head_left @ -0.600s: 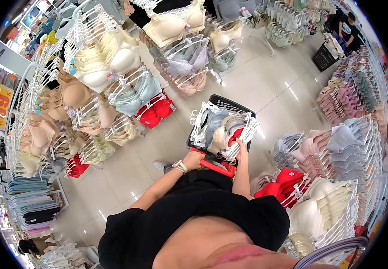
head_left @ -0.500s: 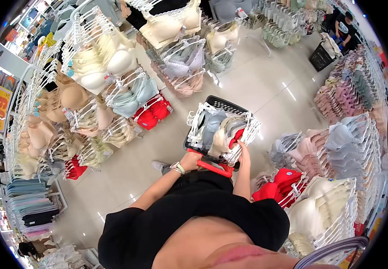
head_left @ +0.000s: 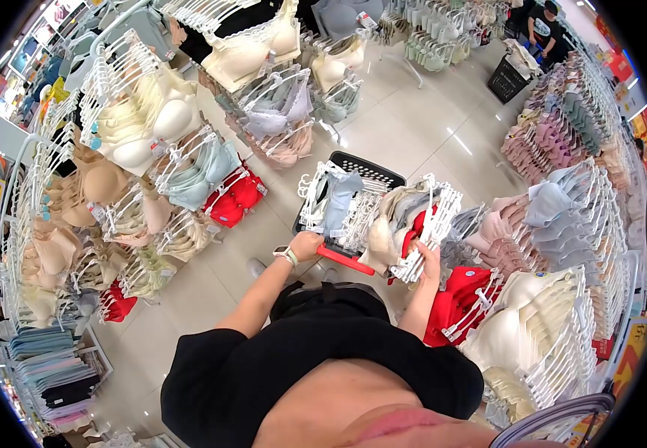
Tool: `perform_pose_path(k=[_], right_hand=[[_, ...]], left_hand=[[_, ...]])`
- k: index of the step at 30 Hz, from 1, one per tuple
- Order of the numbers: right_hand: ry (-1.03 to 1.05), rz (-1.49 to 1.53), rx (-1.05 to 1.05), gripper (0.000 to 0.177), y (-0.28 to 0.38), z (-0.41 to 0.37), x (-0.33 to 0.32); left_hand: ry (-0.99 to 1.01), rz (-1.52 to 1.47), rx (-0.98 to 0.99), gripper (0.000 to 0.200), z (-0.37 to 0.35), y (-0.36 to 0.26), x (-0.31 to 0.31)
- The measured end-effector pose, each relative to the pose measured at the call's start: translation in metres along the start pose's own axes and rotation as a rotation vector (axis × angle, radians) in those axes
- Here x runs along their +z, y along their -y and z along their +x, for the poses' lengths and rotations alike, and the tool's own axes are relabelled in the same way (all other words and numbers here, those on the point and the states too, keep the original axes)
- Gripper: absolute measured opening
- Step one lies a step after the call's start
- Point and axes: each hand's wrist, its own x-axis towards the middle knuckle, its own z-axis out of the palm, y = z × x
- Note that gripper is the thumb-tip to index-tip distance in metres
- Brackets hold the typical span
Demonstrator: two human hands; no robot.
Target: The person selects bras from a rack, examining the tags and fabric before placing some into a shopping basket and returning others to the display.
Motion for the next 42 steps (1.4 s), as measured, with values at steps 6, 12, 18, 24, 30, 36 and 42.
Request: perform_pose_path(k=[6, 12, 18, 24, 30, 36, 42], right_hand=[[0.001, 0.015, -0.07, 0.034, 0.014, -0.022, 0.012], [0.148, -0.07, -0.144, 0.037, 0.058, -0.036, 0.038], [0.327, -0.314, -0.131, 0.038, 0.091, -0.054, 0.102], [0.691, -0.803, -0.246, 0.051, 0.042, -0.047, 0.151], [1.425, -0.762, 0.037, 0.044, -0.002, -0.063, 0.206], [2.05, -0.654, 0.116, 0.026, -0.033, -0.072, 0.255], [1.976, -1.149, -0.095, 0.022, -0.027, -0.076, 0.261]], left_hand=[[-0.012, -0.031, -0.053, 0.007, 0.049, 0.031, 0.001], [0.23, 0.003, -0.282, 0.027, 0.103, 0.043, -0.01], [-0.031, -0.723, -0.086, 0.014, 0.107, -0.084, -0.102], [-0.324, -0.786, 0.264, 0.029, 0.078, -0.12, -0.112], [-0.03, -1.605, -0.287, 0.015, 0.07, -0.124, -0.131], [-0.277, -1.974, -0.153, 0.017, 0.056, -0.089, -0.146], [-0.378, -1.846, -0.08, 0.018, 0.029, -0.088, -0.198]])
